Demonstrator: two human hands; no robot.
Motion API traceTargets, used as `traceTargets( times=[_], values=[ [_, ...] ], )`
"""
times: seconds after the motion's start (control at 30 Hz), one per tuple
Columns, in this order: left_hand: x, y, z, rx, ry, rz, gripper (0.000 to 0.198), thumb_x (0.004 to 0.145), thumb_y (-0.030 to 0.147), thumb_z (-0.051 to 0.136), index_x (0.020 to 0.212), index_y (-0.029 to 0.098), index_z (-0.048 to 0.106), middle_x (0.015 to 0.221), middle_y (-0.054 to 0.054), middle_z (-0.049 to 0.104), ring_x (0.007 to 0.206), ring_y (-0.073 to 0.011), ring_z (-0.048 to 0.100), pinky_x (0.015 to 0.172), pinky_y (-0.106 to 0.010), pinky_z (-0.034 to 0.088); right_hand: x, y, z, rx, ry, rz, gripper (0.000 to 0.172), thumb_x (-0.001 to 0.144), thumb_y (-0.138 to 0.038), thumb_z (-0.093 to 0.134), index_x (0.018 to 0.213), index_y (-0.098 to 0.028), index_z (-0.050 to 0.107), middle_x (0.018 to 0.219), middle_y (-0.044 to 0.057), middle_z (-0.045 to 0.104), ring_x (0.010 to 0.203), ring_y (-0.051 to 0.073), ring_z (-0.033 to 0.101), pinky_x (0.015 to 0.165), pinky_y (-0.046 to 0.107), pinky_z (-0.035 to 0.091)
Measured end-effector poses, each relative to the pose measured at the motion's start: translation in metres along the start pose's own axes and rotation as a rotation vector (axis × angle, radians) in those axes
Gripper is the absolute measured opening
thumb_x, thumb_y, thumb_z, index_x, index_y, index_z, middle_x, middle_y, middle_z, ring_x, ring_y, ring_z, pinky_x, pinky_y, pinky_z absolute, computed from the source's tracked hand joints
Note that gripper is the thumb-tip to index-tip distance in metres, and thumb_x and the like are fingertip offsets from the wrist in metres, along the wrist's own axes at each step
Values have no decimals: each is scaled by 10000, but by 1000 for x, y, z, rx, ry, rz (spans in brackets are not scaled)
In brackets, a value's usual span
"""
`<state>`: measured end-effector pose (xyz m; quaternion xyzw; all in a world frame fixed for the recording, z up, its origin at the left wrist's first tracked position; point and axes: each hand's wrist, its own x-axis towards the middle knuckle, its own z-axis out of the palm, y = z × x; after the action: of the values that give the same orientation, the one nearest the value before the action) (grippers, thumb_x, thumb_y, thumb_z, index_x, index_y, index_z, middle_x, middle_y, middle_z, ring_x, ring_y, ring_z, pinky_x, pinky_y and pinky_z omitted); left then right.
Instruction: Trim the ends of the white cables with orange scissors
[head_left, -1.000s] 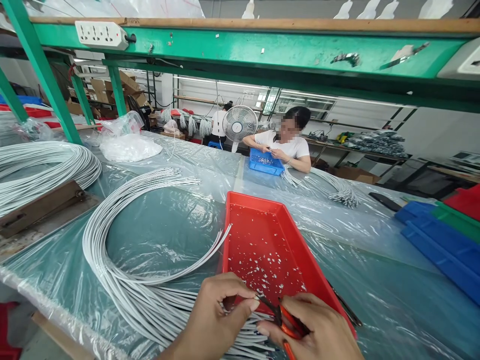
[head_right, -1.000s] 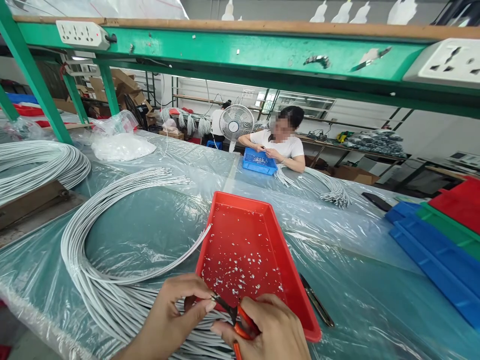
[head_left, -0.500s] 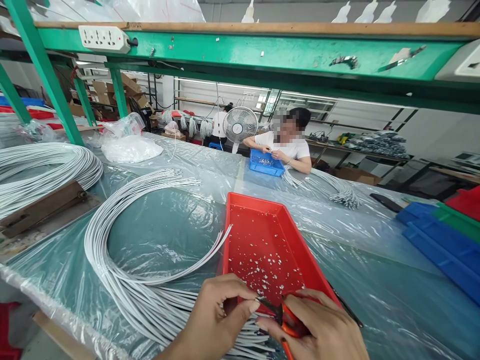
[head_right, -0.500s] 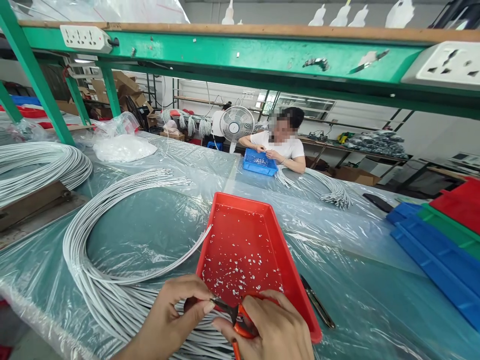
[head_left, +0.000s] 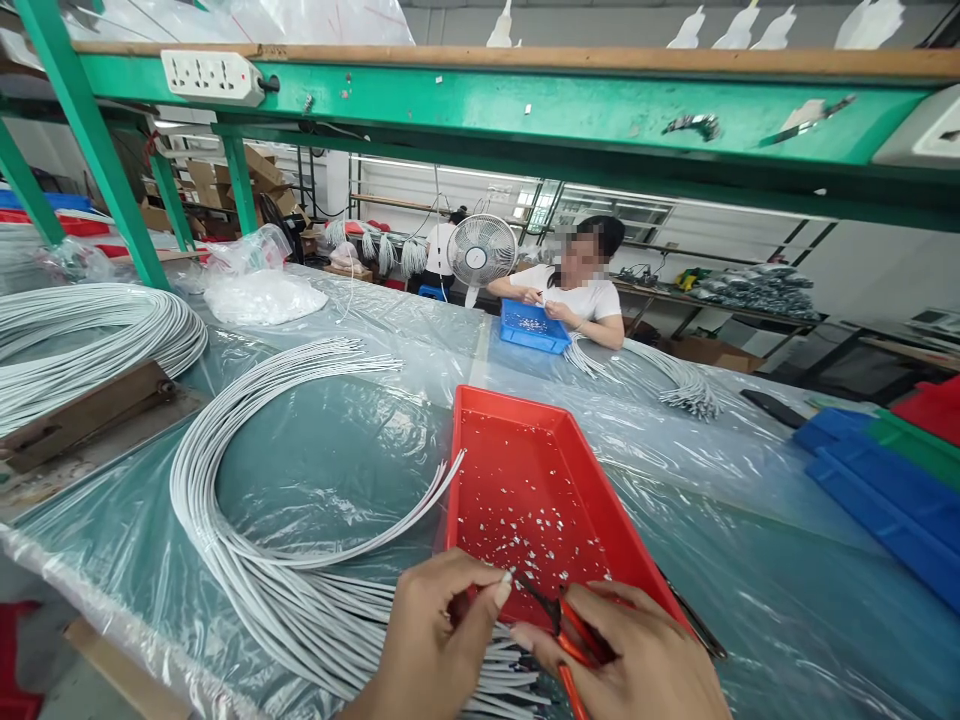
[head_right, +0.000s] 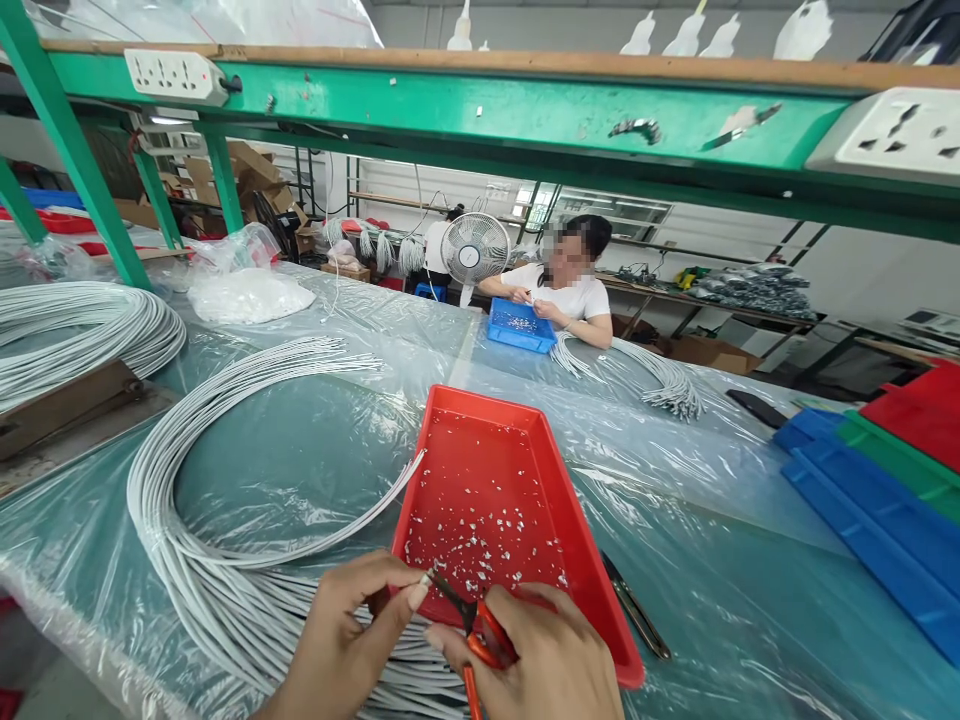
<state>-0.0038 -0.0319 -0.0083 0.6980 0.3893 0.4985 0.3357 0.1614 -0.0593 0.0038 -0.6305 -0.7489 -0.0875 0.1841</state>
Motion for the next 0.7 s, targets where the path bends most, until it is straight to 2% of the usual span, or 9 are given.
traceTargets(
  times=[0.03,0.1,0.2,0.27,0.4,0.5,0.57,0.63,0.7],
  values=[
    [1,2,-1,-30,2,-81,176,820,178,513,721,143,655,609,-34,607,535,-117,515,486,-200,398,1,2,1,59,9,23,424,750,-525,493,510,-201,361,469,-15,454,499,152,459,470,230,321],
    [2,3,-2,-57,30,-133,160,805,202,540,733,140,669,626,-39,615,536,-117,509,483,-200,383,3,5,4,270,-5,68,376,735,-500,525,542,-197,413,494,-16,461,481,136,457,444,215,335],
    [1,2,1,-72,28,-80,139,795,171,547,776,137,681,675,-57,647,584,-129,548,536,-205,409,8,3,8,680,-59,139,263,725,-412,575,625,-173,529,568,-2,541,515,135,522,475,200,416],
    [1,1,4,-61,19,-37,150,799,152,533,794,127,680,695,-74,658,609,-140,568,564,-213,425,12,-4,10,872,-41,229,201,677,-353,643,688,-157,603,595,5,579,563,158,567,517,214,459],
    [-3,-1,8,-50,-4,40,176,806,113,500,850,114,671,771,-109,665,695,-164,598,638,-231,452,19,-17,12,1031,49,319,160,618,-289,713,688,-151,668,581,5,585,571,171,585,545,230,486],
    [-8,-2,10,-109,88,32,181,794,130,519,911,118,656,853,-124,653,778,-187,599,678,-246,461,22,-18,11,1022,112,341,166,629,-297,711,698,-151,671,601,7,602,579,164,586,558,224,488],
    [-12,-3,12,-202,122,-117,165,791,209,542,818,113,674,720,-99,643,658,-174,596,587,-236,458,22,-17,12,961,163,349,172,649,-299,697,727,-148,668,655,20,628,601,166,596,574,227,492],
    [-13,-4,15,-419,26,-369,284,793,327,536,681,107,677,541,-51,589,473,-128,544,466,-211,420,21,-16,13,866,194,286,147,677,-282,671,737,-148,663,696,39,647,635,183,612,577,241,500],
    [-10,-4,18,-723,-80,-579,361,780,397,538,634,95,672,504,-34,569,413,-95,507,433,-191,402,19,-16,15,740,263,148,100,709,-255,633,728,-159,656,687,44,657,692,205,623,621,276,509]
  ],
)
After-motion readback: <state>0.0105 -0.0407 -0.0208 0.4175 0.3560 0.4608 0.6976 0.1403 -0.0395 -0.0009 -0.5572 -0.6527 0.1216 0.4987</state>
